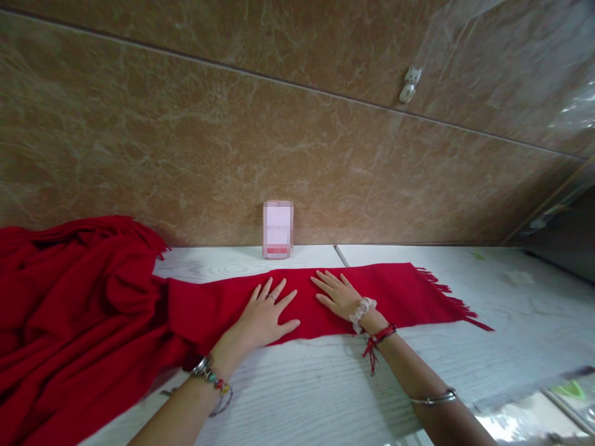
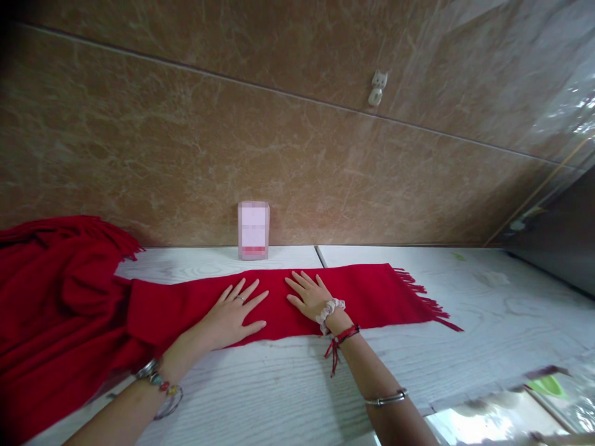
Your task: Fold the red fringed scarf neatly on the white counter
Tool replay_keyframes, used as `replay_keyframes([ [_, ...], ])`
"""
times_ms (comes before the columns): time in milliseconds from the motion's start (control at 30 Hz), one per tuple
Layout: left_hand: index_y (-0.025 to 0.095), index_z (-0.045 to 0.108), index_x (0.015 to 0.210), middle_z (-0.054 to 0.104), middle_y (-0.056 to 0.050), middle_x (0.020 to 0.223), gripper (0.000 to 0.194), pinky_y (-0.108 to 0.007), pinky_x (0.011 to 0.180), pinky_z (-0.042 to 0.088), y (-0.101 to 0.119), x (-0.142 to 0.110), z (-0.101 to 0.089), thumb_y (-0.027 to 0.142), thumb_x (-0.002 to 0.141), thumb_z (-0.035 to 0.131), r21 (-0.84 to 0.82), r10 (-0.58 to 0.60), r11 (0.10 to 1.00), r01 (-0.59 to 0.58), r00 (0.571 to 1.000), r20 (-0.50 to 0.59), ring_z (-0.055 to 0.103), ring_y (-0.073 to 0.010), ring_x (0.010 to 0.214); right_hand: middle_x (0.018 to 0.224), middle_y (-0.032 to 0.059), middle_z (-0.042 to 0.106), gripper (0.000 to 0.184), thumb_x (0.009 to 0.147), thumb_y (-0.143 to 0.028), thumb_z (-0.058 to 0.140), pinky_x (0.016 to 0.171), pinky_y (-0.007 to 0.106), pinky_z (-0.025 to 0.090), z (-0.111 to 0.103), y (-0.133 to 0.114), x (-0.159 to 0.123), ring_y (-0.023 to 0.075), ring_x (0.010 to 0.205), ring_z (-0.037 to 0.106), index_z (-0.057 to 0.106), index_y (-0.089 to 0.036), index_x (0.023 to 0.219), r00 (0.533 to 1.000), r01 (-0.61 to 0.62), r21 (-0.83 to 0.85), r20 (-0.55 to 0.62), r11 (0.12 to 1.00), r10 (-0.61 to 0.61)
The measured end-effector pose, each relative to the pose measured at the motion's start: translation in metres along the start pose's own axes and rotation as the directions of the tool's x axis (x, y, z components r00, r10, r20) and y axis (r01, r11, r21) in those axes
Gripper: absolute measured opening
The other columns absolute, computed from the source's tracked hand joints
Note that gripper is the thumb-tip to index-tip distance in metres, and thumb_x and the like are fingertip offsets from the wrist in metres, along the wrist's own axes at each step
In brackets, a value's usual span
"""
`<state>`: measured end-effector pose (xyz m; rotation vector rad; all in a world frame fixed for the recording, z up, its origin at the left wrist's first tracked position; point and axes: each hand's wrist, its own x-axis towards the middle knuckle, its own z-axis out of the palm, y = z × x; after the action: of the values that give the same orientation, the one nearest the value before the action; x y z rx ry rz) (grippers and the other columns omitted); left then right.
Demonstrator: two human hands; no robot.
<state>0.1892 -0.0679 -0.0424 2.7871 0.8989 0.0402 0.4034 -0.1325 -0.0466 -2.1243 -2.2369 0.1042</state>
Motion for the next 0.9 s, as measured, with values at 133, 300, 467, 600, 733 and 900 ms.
replay_keyframes([
  [133,0.026,0.024,0.133,0.008,-0.009,0.143,0.075,-0.051,0.099,0.013,-0.002,-0.003,-0.011,0.064,0.071,0.041,-0.018,0.005,1.0,-0.004,0.994,0.107,0.003,-0.0335,0.128,0.14,0.004,0.023,0.051,0.085,-0.045,0.033,0.099,0.053,0.017,-0.005,0.003,-0.003,0.0245,0.128,0.018,0.028,-0.025,0.132,0.998,-0.054,-0.018,0.012,0.998,0.054],
  [300,0.025,0.021,0.134,0.004,-0.011,0.142,0.08,-0.05,0.1,0.012,-0.006,-0.005,-0.012,0.065,0.068,0.043,-0.025,0.008,1.0,-0.004,0.99,0.138,0.0,-0.0327,0.128,0.14,0.0047,0.023,0.053,0.084,-0.045,0.035,0.1,0.052,0.016,-0.007,0.004,-0.005,0.0246,0.128,0.017,0.028,-0.023,0.132,0.997,-0.074,-0.026,0.026,0.997,0.075],
  [467,0.02,0.029,0.131,0.014,-0.013,0.141,0.073,-0.046,0.101,0.016,-0.008,-0.005,-0.004,0.062,0.072,0.042,0.001,0.071,0.997,-0.071,0.997,0.031,0.009,-0.0294,0.128,0.14,0.0077,0.022,0.055,0.085,-0.045,0.034,0.1,0.054,0.014,-0.012,-0.013,-0.001,0.0252,0.128,0.014,0.028,-0.019,0.133,0.996,-0.086,0.027,0.029,0.996,0.085],
  [600,0.02,0.046,0.121,0.036,-0.01,0.133,0.047,-0.041,0.101,0.022,-0.01,-0.003,-0.003,0.046,0.082,0.04,0.088,0.123,0.99,-0.113,0.984,-0.129,0.026,-0.024,0.125,0.141,0.007,0.021,0.053,0.086,-0.043,0.032,0.099,0.055,0.014,-0.015,-0.041,0.016,0.0246,0.129,0.013,0.026,-0.021,0.133,0.998,-0.062,0.083,0.039,0.995,0.059],
  [733,0.019,0.055,0.109,0.05,-0.008,0.123,0.03,-0.039,0.098,0.027,-0.023,-0.002,-0.014,0.021,0.084,0.038,0.183,-0.01,0.979,0.085,0.926,-0.376,0.04,-0.0208,0.117,0.141,0.0052,0.02,0.052,0.086,-0.045,0.028,0.1,0.054,0.013,-0.009,-0.062,0.031,0.024,0.129,0.013,0.027,-0.023,0.133,0.997,-0.064,0.111,0.042,0.992,0.06],
  [900,0.016,0.054,0.107,0.06,-0.01,0.105,0.028,-0.04,0.091,0.035,-0.045,-0.007,-0.027,0.02,0.081,0.045,0.181,-0.258,0.924,0.336,0.9,-0.352,0.053,-0.0226,0.1,0.142,0.0032,0.019,0.052,0.086,-0.046,0.026,0.101,0.051,0.009,0.002,-0.062,0.033,0.0231,0.129,0.012,0.027,-0.024,0.133,0.998,-0.045,0.107,0.041,0.993,0.04],
])
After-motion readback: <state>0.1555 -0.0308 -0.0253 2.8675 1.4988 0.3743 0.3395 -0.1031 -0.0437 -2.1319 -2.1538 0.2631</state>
